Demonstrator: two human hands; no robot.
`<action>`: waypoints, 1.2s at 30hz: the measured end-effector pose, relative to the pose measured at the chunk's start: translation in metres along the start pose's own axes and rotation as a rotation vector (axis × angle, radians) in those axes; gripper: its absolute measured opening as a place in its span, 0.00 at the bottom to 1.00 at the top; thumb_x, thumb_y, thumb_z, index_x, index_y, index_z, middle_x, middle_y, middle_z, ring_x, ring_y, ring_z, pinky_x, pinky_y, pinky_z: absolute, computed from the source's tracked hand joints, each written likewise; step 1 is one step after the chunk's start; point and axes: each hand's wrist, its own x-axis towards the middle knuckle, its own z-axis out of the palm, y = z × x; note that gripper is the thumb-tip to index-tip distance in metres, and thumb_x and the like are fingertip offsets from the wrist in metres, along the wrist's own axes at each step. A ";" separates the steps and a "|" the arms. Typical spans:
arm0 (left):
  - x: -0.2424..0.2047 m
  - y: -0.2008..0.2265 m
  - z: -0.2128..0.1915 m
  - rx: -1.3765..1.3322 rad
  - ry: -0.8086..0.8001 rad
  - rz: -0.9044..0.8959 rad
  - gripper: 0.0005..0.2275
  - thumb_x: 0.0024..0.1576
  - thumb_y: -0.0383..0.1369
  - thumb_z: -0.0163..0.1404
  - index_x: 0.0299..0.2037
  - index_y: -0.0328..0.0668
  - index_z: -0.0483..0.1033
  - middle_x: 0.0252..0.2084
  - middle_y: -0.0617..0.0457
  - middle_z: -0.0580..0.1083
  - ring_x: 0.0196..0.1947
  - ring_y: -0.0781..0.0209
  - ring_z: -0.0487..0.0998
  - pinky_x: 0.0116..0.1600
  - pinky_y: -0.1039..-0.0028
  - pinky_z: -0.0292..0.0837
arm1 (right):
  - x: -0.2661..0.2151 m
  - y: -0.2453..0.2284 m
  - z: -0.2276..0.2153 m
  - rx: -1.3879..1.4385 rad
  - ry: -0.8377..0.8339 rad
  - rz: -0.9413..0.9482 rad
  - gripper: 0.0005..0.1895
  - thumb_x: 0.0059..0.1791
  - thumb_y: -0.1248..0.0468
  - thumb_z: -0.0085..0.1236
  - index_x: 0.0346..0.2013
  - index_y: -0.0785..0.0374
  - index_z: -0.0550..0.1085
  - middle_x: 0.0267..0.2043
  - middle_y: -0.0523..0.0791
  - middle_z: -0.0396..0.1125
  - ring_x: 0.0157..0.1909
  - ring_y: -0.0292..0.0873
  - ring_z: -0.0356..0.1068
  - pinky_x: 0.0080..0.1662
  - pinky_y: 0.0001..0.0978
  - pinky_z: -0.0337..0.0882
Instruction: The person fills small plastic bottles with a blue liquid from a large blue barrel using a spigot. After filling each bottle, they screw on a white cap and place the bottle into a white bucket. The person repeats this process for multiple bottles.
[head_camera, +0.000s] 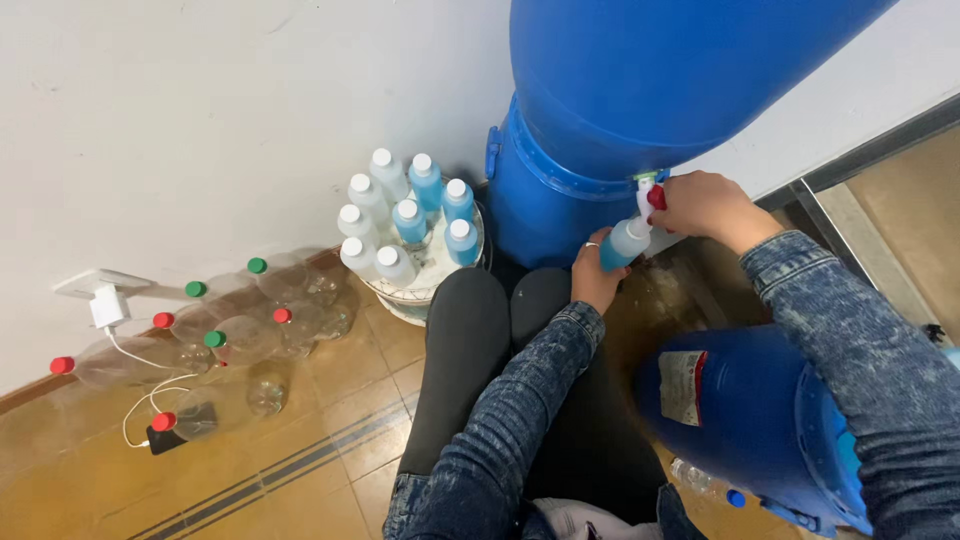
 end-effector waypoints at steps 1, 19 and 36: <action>0.000 -0.001 0.000 0.002 -0.003 0.002 0.34 0.61 0.26 0.64 0.79 0.49 0.63 0.71 0.38 0.69 0.74 0.34 0.70 0.77 0.45 0.67 | 0.001 0.001 0.002 0.003 0.001 0.003 0.27 0.57 0.45 0.59 0.48 0.68 0.87 0.41 0.56 0.82 0.49 0.60 0.85 0.47 0.58 0.84; 0.005 -0.010 0.004 0.039 0.018 0.022 0.35 0.60 0.29 0.65 0.78 0.49 0.64 0.72 0.35 0.69 0.74 0.32 0.69 0.79 0.43 0.64 | 0.006 0.000 0.011 -0.064 0.137 -0.030 0.17 0.55 0.54 0.62 0.34 0.64 0.87 0.29 0.50 0.79 0.38 0.52 0.85 0.43 0.46 0.86; -0.001 0.004 0.000 0.041 0.000 0.001 0.34 0.60 0.27 0.64 0.78 0.47 0.66 0.70 0.33 0.71 0.74 0.30 0.70 0.79 0.42 0.64 | -0.040 -0.009 0.016 -0.627 0.763 -0.229 0.14 0.57 0.64 0.62 0.26 0.51 0.76 0.21 0.36 0.69 0.25 0.35 0.75 0.30 0.26 0.76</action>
